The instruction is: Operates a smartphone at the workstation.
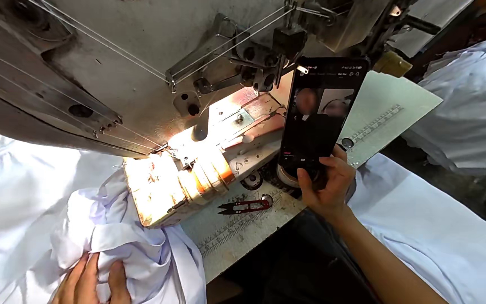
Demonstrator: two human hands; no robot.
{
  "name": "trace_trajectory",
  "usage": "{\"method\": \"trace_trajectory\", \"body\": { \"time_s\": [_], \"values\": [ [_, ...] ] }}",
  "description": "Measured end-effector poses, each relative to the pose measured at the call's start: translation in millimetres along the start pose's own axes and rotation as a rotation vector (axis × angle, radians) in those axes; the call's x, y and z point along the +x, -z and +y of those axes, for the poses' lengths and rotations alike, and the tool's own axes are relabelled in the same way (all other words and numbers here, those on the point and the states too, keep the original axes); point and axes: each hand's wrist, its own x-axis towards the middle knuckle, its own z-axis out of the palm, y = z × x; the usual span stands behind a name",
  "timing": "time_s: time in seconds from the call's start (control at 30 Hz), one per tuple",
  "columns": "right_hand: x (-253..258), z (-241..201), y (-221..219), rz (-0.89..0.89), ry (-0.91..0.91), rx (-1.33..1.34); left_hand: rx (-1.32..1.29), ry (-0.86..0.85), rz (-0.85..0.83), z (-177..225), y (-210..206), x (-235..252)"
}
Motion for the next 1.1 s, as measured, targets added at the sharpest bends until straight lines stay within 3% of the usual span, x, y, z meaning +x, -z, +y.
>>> {"method": "trace_trajectory", "body": {
  "time_s": [1.1],
  "values": [
    [0.3,-0.6,-0.5,-0.001,0.001,0.018,-0.007,-0.006,0.005,-1.2,-0.8,-0.5]
  ]
}}
